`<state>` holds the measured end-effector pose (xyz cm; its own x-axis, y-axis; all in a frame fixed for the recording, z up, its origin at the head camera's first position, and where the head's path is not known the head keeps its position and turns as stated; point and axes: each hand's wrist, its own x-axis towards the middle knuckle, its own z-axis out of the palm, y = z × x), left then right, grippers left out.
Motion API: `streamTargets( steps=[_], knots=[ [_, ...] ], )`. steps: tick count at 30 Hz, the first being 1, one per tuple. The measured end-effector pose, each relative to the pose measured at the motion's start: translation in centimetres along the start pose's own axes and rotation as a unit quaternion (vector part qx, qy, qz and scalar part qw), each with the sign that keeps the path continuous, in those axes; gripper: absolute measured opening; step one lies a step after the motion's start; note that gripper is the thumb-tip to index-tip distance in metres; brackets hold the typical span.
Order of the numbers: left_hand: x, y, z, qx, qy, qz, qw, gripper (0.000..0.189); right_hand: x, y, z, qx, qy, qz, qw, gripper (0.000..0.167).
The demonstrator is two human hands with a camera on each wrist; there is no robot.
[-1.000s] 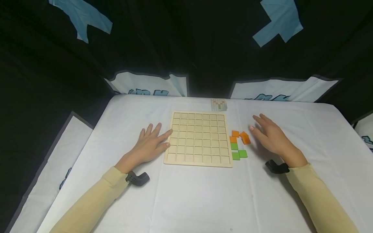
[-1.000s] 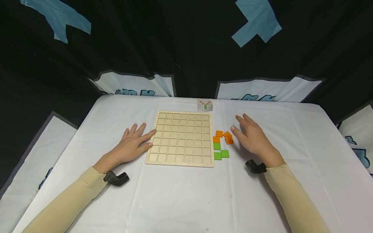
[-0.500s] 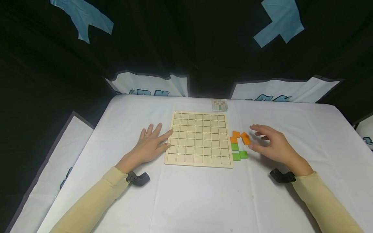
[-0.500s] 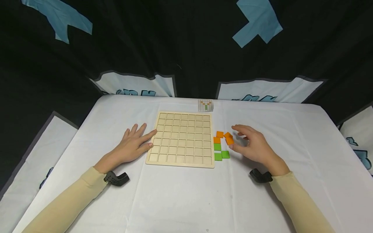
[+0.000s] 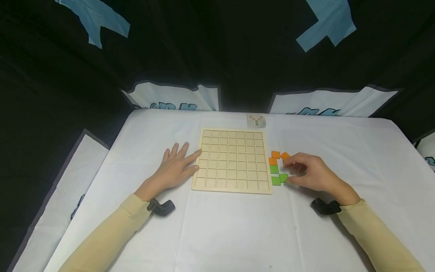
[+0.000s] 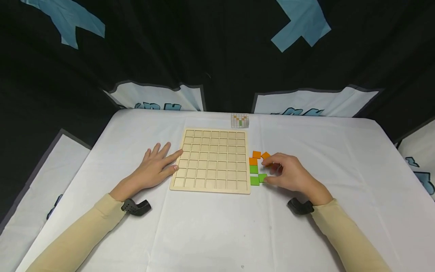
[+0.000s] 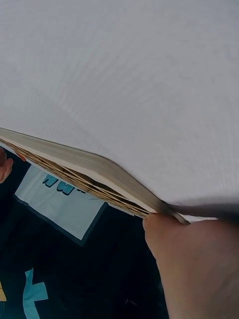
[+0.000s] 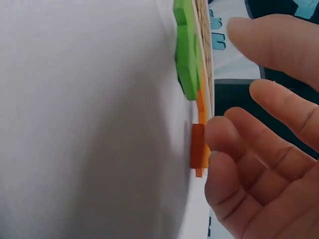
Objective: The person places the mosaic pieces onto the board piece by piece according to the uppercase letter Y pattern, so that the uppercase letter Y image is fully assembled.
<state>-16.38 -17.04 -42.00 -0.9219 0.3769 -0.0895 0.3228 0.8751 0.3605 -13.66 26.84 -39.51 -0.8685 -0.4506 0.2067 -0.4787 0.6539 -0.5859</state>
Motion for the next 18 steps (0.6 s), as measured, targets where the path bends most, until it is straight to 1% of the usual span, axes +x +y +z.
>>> streamTargets(
  steps=[4, 10, 16, 18],
  knots=[
    [0.08, -0.06, -0.05, 0.0, 0.001, 0.001, 1.0, 0.06, 0.0, 0.13, 0.3, 0.01, -0.022, 0.013, 0.9996, 0.035],
    [0.07, -0.14, -0.12, -0.002, 0.001, 0.001, 1.0, 0.06, 0.08, 0.11, 0.62, -0.009, -0.047, 0.022, 0.9986, 0.034],
    [0.04, -0.07, -0.01, 0.001, 0.002, -0.001, 1.0, 0.06, 0.07, -0.03, 0.73, -0.021, -0.067, 0.047, 0.9964, 0.031],
    [0.03, -0.03, 0.03, 0.001, 0.002, -0.002, 1.0, 0.06, 0.04, -0.05, 0.74, -0.023, -0.072, 0.048, 0.996, 0.03]
  ],
)
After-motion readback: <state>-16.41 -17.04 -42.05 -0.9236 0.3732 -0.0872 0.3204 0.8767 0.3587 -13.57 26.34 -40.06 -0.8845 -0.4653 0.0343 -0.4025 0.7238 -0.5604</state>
